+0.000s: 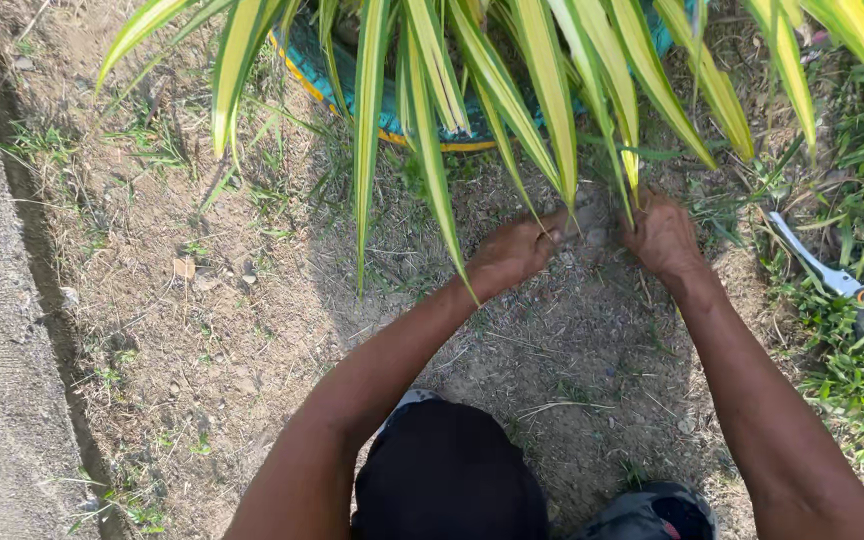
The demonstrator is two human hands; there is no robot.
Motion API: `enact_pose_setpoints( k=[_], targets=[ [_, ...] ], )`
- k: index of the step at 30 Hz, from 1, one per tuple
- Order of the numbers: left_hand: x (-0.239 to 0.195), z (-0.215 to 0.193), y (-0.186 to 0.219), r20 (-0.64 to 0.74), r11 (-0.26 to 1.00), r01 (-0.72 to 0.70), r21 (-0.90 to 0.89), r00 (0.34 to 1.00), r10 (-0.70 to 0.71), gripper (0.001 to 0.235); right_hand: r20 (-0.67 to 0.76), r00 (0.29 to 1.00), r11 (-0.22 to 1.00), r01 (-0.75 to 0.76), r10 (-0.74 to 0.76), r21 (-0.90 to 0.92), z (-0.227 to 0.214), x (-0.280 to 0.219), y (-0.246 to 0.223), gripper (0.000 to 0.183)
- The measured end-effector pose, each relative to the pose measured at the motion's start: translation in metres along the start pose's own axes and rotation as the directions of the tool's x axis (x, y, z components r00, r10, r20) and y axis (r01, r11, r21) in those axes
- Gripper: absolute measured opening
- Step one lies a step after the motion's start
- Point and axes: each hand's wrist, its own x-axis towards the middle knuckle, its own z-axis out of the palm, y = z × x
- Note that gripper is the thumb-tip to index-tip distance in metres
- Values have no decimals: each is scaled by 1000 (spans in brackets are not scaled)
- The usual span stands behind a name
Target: The person clears weeds from the soil around the base of a potted plant using a small handheld knife and their hands.
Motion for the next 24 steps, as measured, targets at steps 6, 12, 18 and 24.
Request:
enact_pose_setpoints(
  k=[6,12,18,24],
  targets=[
    [-22,27,-4,-2,993,120,9,993,-120,42,300,851,800,-514,432,308,11,-20,-2,31],
    [-66,-8,37,258,814,454,-362,888,-381,65,158,933,946,-314,324,-83,-14,-40,51,55],
    [-183,-70,6,-192,993,121,-8,974,-121,49,87,882,799,-372,462,-473,-60,-29,-27,98],
    [-207,-131,-58,-505,952,304,-35,817,-279,46,65,995,993,-75,69,90,-11,4,-198,58]
  ],
)
